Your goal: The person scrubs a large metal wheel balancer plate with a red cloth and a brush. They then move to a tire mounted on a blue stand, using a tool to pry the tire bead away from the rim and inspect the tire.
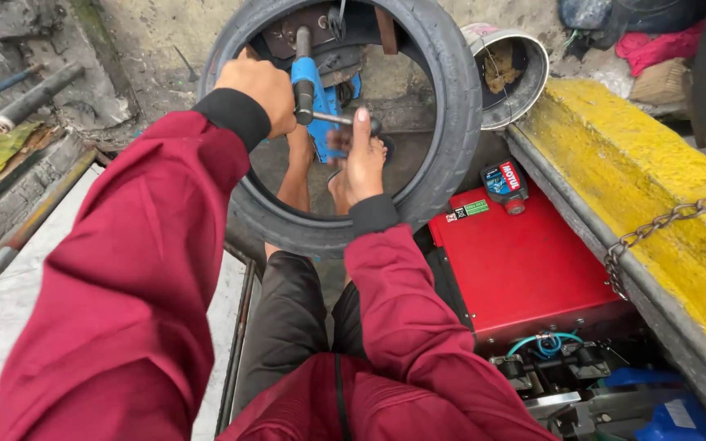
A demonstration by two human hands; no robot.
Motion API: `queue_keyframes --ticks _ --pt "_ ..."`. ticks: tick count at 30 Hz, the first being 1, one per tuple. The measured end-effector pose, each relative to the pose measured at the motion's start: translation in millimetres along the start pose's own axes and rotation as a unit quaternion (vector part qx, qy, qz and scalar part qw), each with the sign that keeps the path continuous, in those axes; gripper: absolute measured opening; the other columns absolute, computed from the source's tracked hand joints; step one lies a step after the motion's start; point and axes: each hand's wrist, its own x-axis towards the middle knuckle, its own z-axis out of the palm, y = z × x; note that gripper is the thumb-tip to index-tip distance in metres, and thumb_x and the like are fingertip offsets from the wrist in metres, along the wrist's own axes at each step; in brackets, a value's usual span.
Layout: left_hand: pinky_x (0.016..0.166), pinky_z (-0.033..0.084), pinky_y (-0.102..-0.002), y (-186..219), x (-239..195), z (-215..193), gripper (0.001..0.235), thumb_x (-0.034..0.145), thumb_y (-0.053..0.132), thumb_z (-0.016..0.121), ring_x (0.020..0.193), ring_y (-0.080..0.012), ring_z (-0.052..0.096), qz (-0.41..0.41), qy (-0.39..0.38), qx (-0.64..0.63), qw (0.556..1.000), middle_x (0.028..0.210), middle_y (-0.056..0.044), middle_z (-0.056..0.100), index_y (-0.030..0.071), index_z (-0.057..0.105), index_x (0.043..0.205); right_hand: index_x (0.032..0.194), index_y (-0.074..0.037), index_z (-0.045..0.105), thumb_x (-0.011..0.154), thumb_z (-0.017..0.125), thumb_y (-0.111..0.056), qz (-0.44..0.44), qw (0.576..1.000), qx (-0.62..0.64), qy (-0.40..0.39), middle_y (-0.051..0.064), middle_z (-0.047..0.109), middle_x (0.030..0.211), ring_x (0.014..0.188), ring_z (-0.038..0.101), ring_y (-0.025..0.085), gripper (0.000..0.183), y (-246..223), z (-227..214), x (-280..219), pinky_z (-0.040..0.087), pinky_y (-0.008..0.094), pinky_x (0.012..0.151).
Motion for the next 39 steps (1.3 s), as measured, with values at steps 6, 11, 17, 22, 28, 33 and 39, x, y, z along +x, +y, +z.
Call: queue_keyframes --ticks 6,11,17,22,28,33,39 --pt "0.074 0.059 -0.054 6.9 -1.1 27.3 0.022 0.074 0.024 0.068 0.086 -0.0461 0.071 -0.059 0.064 -0.249 0.964 0.095 -0.02 0.074 0.009 0.076 0.088 0.095 -0.015 0.062 0.097 0.066 -0.036 0.024 0.941 0.328 0.077 0.012 0.071 0.101 0.103 0.068 0.035 0.022 -21.3 24.5 13.9 0.045 0.056 0.096" --pt "0.062 0.037 -0.041 54.7 5.9 96.1 0.022 0.075 0.031 0.074 0.098 -0.0041 0.046 -0.139 0.225 -0.635 0.726 0.09 0.012 0.035 0.013 0.075 0.087 0.119 -0.005 0.054 0.083 0.048 -0.073 -0.093 0.966 0.24 0.02 0.009 0.063 0.067 0.046 0.053 0.02 0.077 -67.4 76.6 33.2 0.038 0.037 0.041" --pt "0.051 0.048 -0.036 141.3 9.9 -1.5 0.069 0.083 0.063 0.057 0.056 -0.0218 0.059 -0.125 0.086 -0.97 0.19 0.071 -0.008 0.065 0.009 0.07 0.123 0.123 -0.011 0.071 0.095 0.041 -0.049 -0.099 0.706 -0.67 -0.206 0.015 0.072 0.127 0.112 0.069 0.038 0.056 -89.0 162.8 -19.4 0.053 0.05 0.092" --pt "0.081 0.054 -0.034 184.2 57.4 138.4 0.058 0.083 0.055 0.056 0.09 -0.0143 0.063 -0.016 -0.009 -0.787 0.617 0.109 0.0 0.066 0.025 0.055 0.134 0.108 -0.015 0.068 0.09 0.048 -0.04 -0.199 0.603 -0.75 -0.187 0.01 0.074 0.11 0.102 0.065 0.037 0.037 -24.9 156.7 12.9 0.048 0.054 0.084" --pt "0.071 0.051 -0.05 37.5 -118.4 83.9 0.026 0.088 0.039 0.079 0.084 -0.0389 0.067 -0.048 0.279 -0.427 0.859 0.085 -0.011 0.072 0.014 0.078 0.096 0.125 -0.017 0.063 0.095 0.063 -0.034 -0.495 0.717 -0.491 -0.001 0.008 0.063 0.117 0.114 0.058 0.034 0.034 -48.2 44.2 -47.1 0.042 0.055 0.099" --pt "0.076 0.055 -0.057 -23.0 -86.9 18.9 0.065 0.076 0.034 0.09 0.107 -0.0421 0.057 0.028 0.339 -0.25 0.906 0.115 -0.015 0.06 0.013 0.066 0.133 0.129 -0.012 0.058 0.094 0.054 -0.058 -0.188 0.939 -0.284 0.041 0.007 0.062 0.112 0.104 0.063 0.025 0.058 -15.9 -29.5 -31.4 0.049 0.044 0.086" --pt "0.076 0.06 -0.053 -23.0 -19.1 34.3 0.063 0.092 0.072 0.061 0.097 -0.0408 0.074 -0.031 0.033 -0.109 0.993 0.104 -0.016 0.078 0.014 0.078 0.108 0.117 -0.006 0.063 0.097 0.044 -0.059 -0.146 0.98 -0.106 -0.081 0.006 0.07 0.095 0.078 0.066 0.017 0.06 -2.7 3.9 -9.7 0.056 0.034 0.063"
